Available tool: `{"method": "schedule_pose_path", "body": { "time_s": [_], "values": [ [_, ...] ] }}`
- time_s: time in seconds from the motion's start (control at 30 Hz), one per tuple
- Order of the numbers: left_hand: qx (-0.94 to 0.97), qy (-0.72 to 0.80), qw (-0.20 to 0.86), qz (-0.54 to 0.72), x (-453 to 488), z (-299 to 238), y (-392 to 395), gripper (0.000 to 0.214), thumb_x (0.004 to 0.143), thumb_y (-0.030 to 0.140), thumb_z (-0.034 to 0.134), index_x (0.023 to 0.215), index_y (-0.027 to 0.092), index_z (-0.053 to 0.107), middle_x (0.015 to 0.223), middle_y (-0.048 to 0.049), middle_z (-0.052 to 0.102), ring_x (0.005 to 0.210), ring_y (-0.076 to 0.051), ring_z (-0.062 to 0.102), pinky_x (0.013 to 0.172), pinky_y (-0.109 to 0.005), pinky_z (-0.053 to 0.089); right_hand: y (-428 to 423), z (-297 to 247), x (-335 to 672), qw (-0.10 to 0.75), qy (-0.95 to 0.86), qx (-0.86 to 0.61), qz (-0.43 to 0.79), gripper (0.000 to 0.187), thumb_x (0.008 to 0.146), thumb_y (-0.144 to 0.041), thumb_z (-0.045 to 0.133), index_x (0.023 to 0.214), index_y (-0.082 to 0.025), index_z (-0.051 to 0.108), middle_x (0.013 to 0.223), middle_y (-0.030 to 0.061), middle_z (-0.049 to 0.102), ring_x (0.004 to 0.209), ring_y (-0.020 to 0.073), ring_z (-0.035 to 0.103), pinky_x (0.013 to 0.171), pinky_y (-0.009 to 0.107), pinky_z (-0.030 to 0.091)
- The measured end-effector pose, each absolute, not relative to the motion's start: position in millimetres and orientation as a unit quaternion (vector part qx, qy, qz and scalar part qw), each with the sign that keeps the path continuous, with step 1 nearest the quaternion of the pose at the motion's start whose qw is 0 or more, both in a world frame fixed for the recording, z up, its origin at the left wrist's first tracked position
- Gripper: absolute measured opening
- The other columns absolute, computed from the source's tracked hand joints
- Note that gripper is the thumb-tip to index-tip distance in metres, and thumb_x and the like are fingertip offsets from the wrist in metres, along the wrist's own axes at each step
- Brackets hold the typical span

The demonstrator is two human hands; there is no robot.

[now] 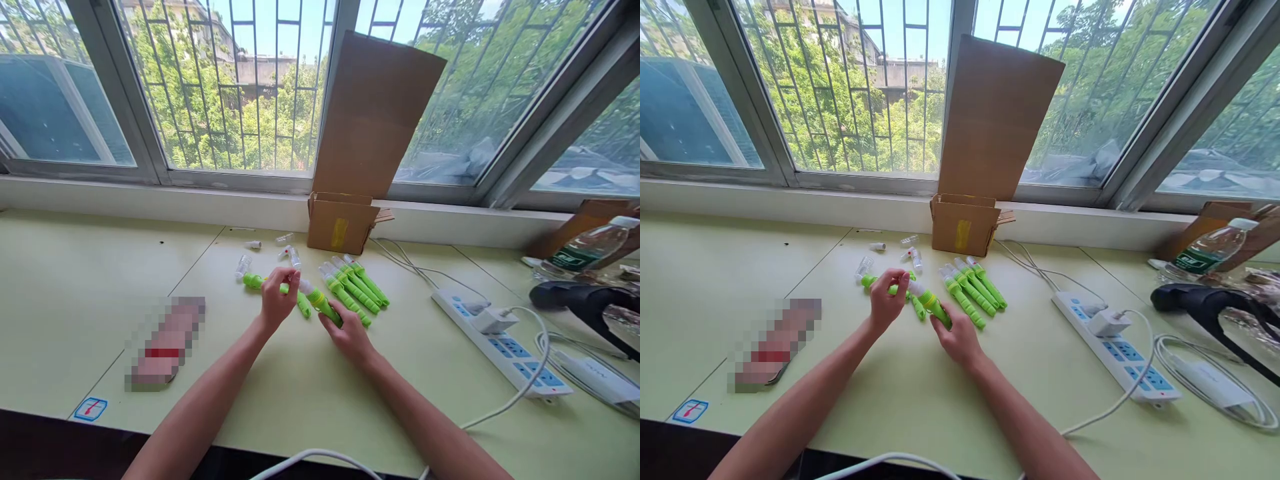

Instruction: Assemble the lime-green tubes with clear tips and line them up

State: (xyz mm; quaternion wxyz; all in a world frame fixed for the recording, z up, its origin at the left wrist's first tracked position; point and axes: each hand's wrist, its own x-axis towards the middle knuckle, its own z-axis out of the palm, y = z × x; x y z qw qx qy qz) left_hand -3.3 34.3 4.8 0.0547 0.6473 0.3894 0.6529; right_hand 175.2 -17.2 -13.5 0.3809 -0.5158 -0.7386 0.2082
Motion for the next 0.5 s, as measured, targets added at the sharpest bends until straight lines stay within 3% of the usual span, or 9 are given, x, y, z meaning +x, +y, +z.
{"method": "schedule_pose_path", "body": {
  "time_s": [0.5],
  "values": [
    [0.69,0.429,0.088,0.577,5.8,-6.9,31.0,0.026,0.085,0.031,0.051,0.063,0.018,0.051,0.052,0.0026,0.052,0.047,-0.008,0.047,0.053,-0.021,0.038,-19.8,-18.4,173.9,0.342,-0.775,-0.51,0.149,0.02,0.082,-0.033,0.052,0.094,-0.019,0.06,0.07,0.0019,0.063,0.059,0.0172,0.056,0.058,0.026,0.042]
  ]
}}
